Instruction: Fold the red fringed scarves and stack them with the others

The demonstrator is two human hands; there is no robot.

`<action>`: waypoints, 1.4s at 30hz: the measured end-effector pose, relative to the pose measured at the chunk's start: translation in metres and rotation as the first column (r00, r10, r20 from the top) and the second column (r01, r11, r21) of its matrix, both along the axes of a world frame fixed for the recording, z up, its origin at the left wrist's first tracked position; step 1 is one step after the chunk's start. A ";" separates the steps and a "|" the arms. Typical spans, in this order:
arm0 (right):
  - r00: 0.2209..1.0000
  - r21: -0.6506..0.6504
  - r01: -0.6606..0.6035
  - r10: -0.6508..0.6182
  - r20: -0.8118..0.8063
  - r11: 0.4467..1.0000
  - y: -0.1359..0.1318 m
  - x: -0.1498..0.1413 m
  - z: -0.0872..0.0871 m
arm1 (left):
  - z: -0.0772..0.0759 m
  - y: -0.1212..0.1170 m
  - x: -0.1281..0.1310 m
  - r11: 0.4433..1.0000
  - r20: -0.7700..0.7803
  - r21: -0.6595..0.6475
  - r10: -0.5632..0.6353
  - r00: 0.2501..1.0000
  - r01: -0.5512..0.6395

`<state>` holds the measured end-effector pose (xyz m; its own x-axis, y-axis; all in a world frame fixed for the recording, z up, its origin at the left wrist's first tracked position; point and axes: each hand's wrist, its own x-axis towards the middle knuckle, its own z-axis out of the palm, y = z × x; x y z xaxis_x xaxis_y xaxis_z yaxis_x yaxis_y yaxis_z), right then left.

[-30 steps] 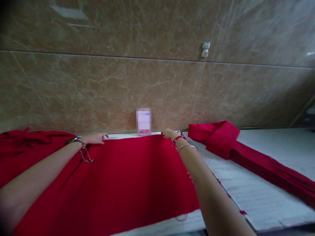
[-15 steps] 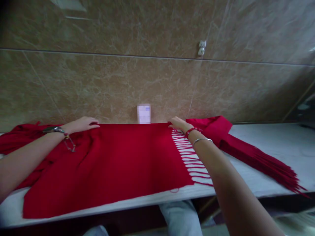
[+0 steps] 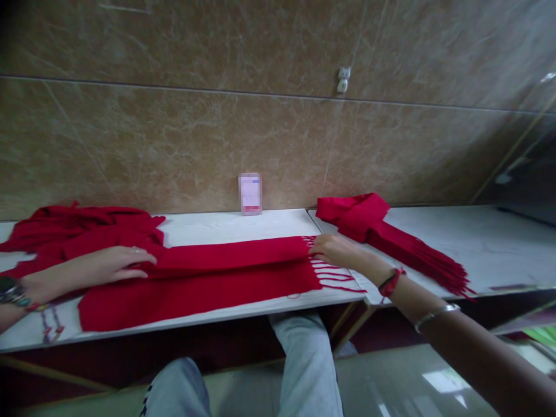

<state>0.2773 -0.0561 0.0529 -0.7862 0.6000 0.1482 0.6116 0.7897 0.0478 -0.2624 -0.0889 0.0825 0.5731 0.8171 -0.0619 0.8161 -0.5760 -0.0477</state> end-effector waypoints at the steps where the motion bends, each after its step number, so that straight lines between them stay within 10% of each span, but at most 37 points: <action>1: 1.000 -0.001 -0.012 0.012 0.006 1.000 -0.008 0.001 -0.008 | -0.008 -0.006 -0.002 0.999 0.006 -0.034 0.005 1.000 -0.005; 10: 0.991 -0.050 0.040 -0.046 -0.127 0.998 -0.037 -0.003 -0.034 | -0.023 -0.030 0.018 0.995 0.008 -0.073 0.063 0.998 -0.062; 19: 0.988 -0.110 0.032 -0.048 -0.146 0.993 -0.016 -0.008 -0.065 | -0.078 -0.008 0.040 0.996 0.053 -0.067 0.065 0.997 -0.061; 28: 0.986 0.064 0.100 -0.090 -0.138 0.993 0.039 -0.017 -0.059 | -0.066 0.064 0.042 0.997 0.108 -0.070 0.027 0.994 -0.019; 37: 0.925 0.132 0.295 -0.248 -0.290 0.946 0.025 -0.016 -0.032 | -0.024 0.039 0.051 1.000 0.191 -0.007 0.028 0.981 -0.027; 42: 0.978 0.097 0.113 -0.093 -0.188 0.989 0.012 -0.004 -0.057 | -0.048 0.016 0.046 0.988 0.063 -0.147 -0.033 0.997 0.042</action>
